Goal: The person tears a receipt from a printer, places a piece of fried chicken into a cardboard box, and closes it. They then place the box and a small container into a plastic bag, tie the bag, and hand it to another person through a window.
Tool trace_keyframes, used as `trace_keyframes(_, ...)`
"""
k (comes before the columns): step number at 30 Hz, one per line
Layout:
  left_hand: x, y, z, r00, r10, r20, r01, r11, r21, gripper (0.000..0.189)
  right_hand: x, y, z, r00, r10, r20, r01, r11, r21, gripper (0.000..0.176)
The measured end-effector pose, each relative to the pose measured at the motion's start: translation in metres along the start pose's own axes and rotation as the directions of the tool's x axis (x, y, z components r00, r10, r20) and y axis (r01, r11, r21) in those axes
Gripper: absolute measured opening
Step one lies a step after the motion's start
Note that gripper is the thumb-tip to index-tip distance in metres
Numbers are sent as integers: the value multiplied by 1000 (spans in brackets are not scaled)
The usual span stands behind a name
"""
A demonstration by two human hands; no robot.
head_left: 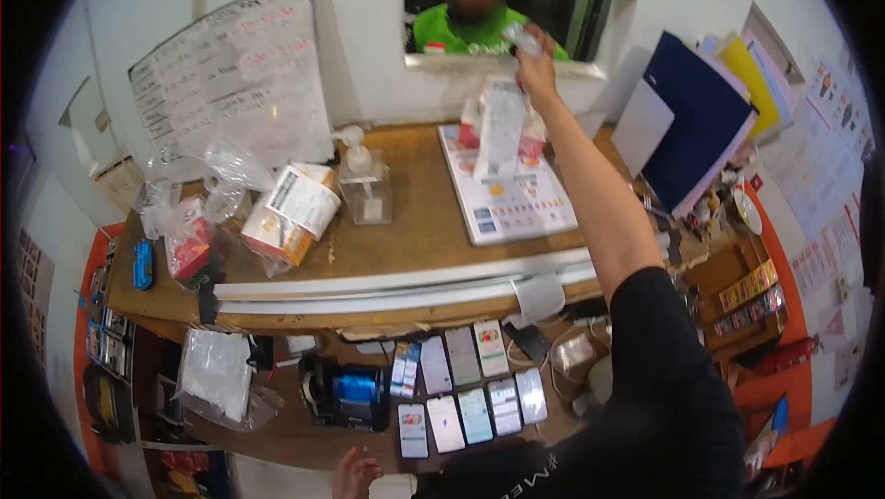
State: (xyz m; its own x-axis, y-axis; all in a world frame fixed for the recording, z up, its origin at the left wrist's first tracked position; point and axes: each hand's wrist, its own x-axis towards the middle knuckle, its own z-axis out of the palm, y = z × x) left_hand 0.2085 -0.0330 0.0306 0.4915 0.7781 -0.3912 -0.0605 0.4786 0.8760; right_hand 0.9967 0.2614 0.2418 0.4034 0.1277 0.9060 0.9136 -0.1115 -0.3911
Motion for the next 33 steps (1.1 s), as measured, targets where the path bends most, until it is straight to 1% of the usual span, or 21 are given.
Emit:
trace_keyframes(2,-3,-15,2,980,195,-38,-198,965,-171,60,-9,-16,-9,945,305,120,-320,938,135,50)
trace_keyframes(3,-1,-12,5,984,177,-10,-177,978,-105,65,-14,-31,-23,921,353,164,-375,917,133,48)
trace_keyframes(5,-3,-7,13,983,159,92,-159,987,-9,54,-19,-66,-62,920,320,226,-364,910,196,44)
trace_keyframes(8,-6,-28,0,959,-130,252,70,970,233,34,-41,-146,-172,905,166,392,-328,859,394,38)
trace_keyframes(10,-18,-63,-12,886,-326,330,197,909,367,25,-71,-202,-267,822,28,569,-364,795,486,35)
trace_keyframes(12,-28,-117,-30,800,-476,364,304,846,438,18,-119,-248,-368,616,-120,778,-481,725,493,32)
trace_keyframes(13,-34,-164,-49,792,-478,381,259,827,500,19,-145,-263,-411,467,-191,863,-560,691,456,31)
trace_keyframes(14,-43,-203,-65,785,-475,397,206,805,557,20,-175,-272,-447,295,-257,920,-649,653,390,30)
trace_keyframes(16,-64,-245,-58,810,-504,300,66,586,807,20,-252,-281,-502,-92,-366,926,-787,597,158,29)
trace_keyframes(17,-73,-247,-37,759,-631,158,195,451,871,22,-302,-279,-520,-268,-410,872,-783,620,51,32)
trace_keyframes(18,-79,-247,-20,682,-731,4,309,293,905,24,-366,-271,-540,-408,-346,845,-794,591,-142,33)
trace_keyframes(19,-90,-315,-64,775,-491,398,-217,385,897,28,-427,-259,-555,-604,-129,786,-611,709,-352,41)
trace_keyframes(20,-77,-347,-69,736,-490,468,-251,445,860,30,-496,-245,-569,-663,121,739,-344,827,-445,55)
trace_keyframes(22,-104,-383,-78,656,-502,563,-246,563,789,36,-611,-230,-602,-558,484,674,57,832,-551,63)
trace_keyframes(23,-111,-363,-57,660,-529,533,-197,562,803,31,-642,-230,-615,-656,462,597,78,828,-555,64)
trace_keyframes(24,-130,-340,-38,729,-546,412,91,674,733,28,-668,-228,-624,-737,432,520,101,831,-547,66)
trace_keyframes(25,-151,-317,-14,762,-582,284,350,740,575,25,-692,-223,-637,-756,385,530,37,833,-552,64)
trace_keyframes(28,-162,-362,-11,760,-621,191,602,784,154,29,-770,-169,-689,-711,194,676,-204,863,-462,61)
trace_keyframes(31,-149,-370,3,701,-640,314,429,730,532,29,-758,-158,-735,-631,48,774,-469,771,-431,43)
trace_keyframes(32,-149,-365,16,691,-650,317,418,717,558,29,-750,-156,-741,-787,-121,604,-444,791,-420,39)
trace_keyframes(33,-151,-360,27,689,-654,311,414,708,572,29,-749,-150,-757,-763,-314,565,-550,774,-313,38)
